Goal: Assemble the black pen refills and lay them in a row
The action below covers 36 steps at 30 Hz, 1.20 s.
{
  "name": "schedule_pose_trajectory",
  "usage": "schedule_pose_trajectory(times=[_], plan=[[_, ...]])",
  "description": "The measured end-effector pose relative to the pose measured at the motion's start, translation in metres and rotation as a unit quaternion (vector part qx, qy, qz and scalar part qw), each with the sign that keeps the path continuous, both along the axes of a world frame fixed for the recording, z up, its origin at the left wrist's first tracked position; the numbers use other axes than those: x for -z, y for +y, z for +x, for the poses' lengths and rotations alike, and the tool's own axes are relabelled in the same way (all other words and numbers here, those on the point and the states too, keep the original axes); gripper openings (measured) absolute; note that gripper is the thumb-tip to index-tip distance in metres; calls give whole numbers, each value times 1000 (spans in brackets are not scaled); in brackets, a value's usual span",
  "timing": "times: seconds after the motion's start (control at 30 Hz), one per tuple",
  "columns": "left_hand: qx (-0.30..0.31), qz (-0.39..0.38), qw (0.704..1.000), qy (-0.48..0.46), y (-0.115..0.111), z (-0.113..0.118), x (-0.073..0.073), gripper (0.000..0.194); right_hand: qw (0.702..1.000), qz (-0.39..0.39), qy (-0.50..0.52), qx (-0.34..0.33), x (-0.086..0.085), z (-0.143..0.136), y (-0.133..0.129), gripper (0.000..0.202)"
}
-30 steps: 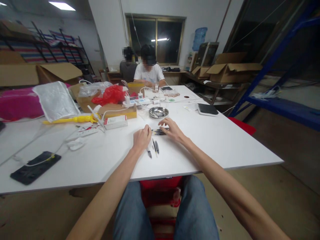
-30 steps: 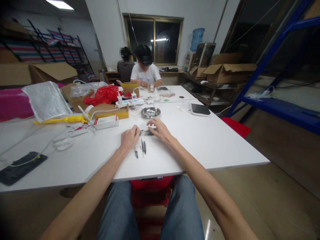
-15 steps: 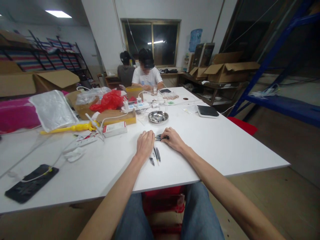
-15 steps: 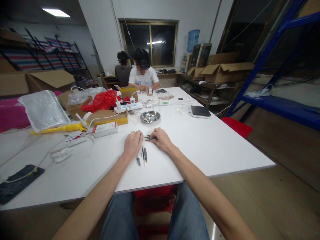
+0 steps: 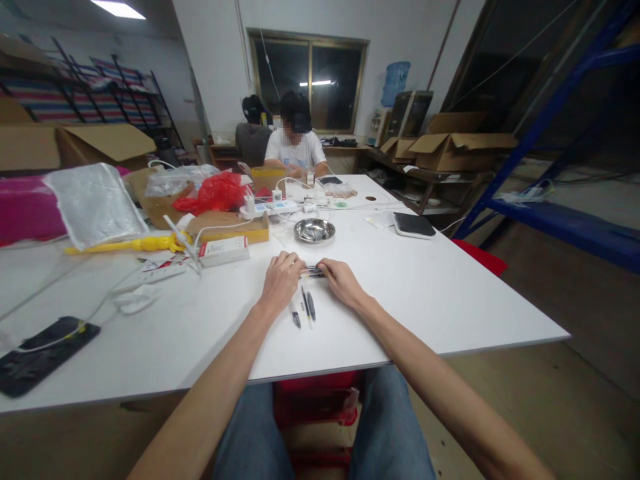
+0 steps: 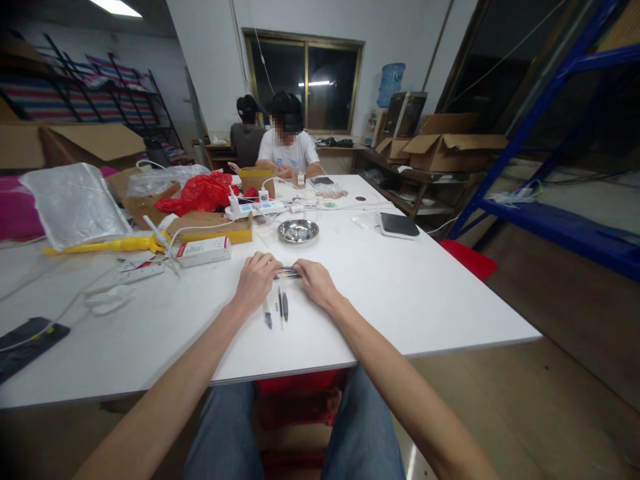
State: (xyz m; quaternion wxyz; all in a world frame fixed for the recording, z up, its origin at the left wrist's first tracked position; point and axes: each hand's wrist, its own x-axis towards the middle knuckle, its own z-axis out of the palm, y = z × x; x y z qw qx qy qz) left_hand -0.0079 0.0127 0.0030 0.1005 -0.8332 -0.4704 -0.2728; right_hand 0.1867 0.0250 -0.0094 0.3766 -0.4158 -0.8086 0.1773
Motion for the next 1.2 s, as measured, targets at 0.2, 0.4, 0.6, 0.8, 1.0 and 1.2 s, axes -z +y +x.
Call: schedule_pose_trajectory(times=[0.2, 0.4, 0.6, 0.8, 1.0, 1.2], plan=[[10, -43, 999, 29, -3, -1, 0, 20, 999, 36, 2, 18, 2, -3, 2, 24], [-66, -83, 993, 47, -7, 3, -4, 23, 998, 40, 50, -4, 5, -7, 2, 16], [-106, -133, 984, 50, -9, -2, -2, 27, 996, 74, 36, -21, 2, -9, -2, 8], [-103, -129, 985, 49, -7, -5, -1, 27, 998, 62, -32, 9, 1, -8, -1, 25], [-99, -146, 983, 52, -7, 0, 1, 30, 997, 80, -16, -4, 3, -8, 0, 12], [-104, -162, 979, 68, -8, 0, 1, 29, 997, 78, -9, 1, 5, -9, -1, 9]])
